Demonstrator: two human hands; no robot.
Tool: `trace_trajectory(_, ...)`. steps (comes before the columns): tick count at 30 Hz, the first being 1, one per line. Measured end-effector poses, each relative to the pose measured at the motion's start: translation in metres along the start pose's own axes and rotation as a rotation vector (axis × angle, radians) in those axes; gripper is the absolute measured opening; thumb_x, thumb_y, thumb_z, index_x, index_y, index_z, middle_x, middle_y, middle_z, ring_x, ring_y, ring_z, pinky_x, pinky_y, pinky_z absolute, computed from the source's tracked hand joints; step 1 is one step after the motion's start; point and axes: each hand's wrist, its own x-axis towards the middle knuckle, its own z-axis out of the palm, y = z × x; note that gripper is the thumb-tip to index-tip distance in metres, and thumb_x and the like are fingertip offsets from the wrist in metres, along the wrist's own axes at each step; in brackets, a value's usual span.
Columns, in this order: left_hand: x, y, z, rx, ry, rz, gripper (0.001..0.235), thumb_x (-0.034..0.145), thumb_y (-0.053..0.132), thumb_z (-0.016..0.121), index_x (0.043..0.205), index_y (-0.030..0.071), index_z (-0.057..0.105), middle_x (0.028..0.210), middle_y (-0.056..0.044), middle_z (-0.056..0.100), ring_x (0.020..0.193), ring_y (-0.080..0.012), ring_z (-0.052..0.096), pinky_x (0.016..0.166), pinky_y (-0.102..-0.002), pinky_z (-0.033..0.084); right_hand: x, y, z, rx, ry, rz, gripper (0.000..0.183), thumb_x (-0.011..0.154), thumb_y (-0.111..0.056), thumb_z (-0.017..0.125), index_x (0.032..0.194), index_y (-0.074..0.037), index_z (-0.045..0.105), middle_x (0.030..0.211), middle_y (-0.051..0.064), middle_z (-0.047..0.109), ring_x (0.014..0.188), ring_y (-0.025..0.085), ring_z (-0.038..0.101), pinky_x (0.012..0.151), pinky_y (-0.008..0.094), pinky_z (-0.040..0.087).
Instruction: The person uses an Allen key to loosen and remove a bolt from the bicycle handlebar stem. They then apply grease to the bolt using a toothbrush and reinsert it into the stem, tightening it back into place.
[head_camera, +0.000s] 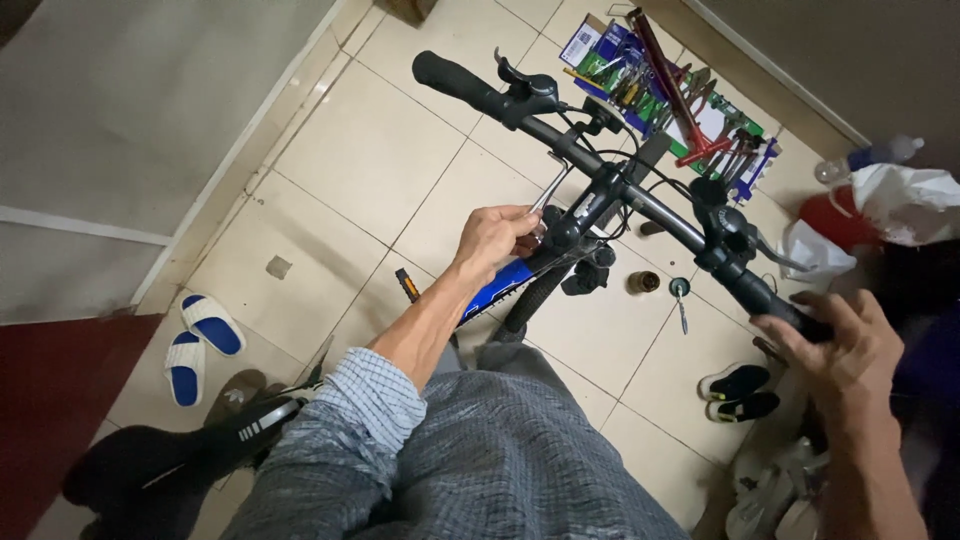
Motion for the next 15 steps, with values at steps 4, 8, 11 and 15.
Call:
trace_trajectory(4,0.003,0.006,-0.007,0.05,-0.075,-0.009,0.024,0.094,0.004,0.066,0.113,-0.007,0.074,0.084,-0.015,0.072,0.067,-0.0177,0.063,0.062,-0.027,0.052,0.004,-0.008,-0.005,0.112,-0.005,0.029,0.057,0.077,-0.034,0.095,0.113,0.008,0.079,0.088,0.016,0.055,0.069,0.023,0.051,0.058,0.033,0.043)
trace_trajectory(8,0.009,-0.009,-0.01,0.003,-0.093,-0.004,0.028,0.093,0.005,0.066,0.117,-0.008,0.072,0.092,-0.016,0.073,0.074,-0.0207,0.066,0.068,-0.031,0.056,0.004,-0.004,-0.003,0.082,0.01,0.037,0.063,0.077,-0.04,0.093,0.117,0.006,0.08,0.089,0.016,0.056,0.07,0.023,0.053,0.059,0.033,0.046)
trace_trajectory(11,0.009,-0.011,-0.01,-0.076,-0.094,0.011,0.024,0.095,0.007,0.065,0.112,-0.008,0.072,0.089,-0.014,0.072,0.072,-0.0172,0.064,0.065,-0.026,0.053,0.007,0.002,0.0,0.099,0.058,-0.03,0.062,0.078,-0.041,0.093,0.112,0.008,0.078,0.091,0.017,0.057,0.073,0.026,0.053,0.064,0.035,0.045)
trace_trajectory(15,0.017,0.004,-0.013,0.102,-0.144,-0.013,0.03,0.093,0.004,0.064,0.121,-0.003,0.071,0.096,-0.015,0.075,0.073,-0.0176,0.067,0.068,-0.028,0.058,0.012,-0.002,-0.005,0.103,0.021,-0.027,0.06,0.077,-0.041,0.092,0.113,0.006,0.079,0.092,0.016,0.056,0.074,0.025,0.054,0.064,0.035,0.045)
